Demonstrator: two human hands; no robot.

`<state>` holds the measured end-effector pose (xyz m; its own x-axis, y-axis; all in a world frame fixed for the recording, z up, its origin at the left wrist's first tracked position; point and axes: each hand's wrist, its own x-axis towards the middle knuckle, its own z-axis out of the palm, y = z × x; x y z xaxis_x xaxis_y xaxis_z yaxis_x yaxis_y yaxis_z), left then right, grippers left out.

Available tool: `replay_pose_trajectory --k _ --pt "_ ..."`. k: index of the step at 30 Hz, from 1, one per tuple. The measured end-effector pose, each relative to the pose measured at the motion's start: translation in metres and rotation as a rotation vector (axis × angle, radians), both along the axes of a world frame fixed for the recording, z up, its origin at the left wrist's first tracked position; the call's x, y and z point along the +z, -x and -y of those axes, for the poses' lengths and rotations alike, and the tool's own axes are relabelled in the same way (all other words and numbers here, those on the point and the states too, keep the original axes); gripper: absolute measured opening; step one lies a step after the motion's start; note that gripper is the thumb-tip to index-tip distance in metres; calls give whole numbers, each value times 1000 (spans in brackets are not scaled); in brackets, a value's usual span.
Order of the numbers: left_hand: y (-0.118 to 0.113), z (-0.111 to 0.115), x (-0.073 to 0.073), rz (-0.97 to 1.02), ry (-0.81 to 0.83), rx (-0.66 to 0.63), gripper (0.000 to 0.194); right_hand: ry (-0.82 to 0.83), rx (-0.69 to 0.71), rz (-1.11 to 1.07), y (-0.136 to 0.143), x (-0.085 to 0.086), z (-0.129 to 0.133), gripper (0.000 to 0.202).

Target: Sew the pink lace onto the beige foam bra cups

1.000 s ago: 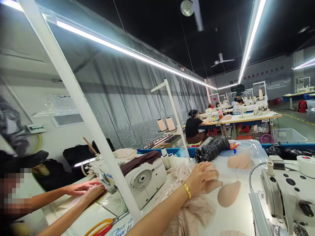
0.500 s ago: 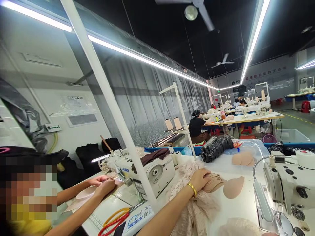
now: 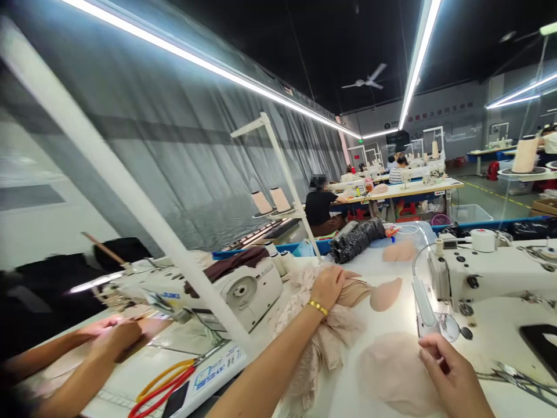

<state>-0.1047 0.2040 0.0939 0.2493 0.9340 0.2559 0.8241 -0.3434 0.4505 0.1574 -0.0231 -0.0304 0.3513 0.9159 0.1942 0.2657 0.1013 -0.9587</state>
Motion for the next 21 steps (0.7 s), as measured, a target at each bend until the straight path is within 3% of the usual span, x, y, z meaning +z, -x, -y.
replay_pose_trajectory --k 4,8,11,14,18,21 --pt "-14 38 8 113 4 -87 20 2 -17 -83 5 22 5 44" --pt "-25 102 -1 137 118 -308 10 -2 2 -98 0 25 2 53" --pt "-28 126 -4 101 93 -386 8 -10 9 -113 -3 24 2 57" --pt "-25 108 4 29 -63 -331 13 -23 -1 -127 1 23 4 57" --pt "-18 51 19 -91 -243 -176 30 -56 -1 -145 3 10 1 59" --pt "-21 25 15 -188 -250 -157 20 -43 63 -147 -8 -9 -8 57"
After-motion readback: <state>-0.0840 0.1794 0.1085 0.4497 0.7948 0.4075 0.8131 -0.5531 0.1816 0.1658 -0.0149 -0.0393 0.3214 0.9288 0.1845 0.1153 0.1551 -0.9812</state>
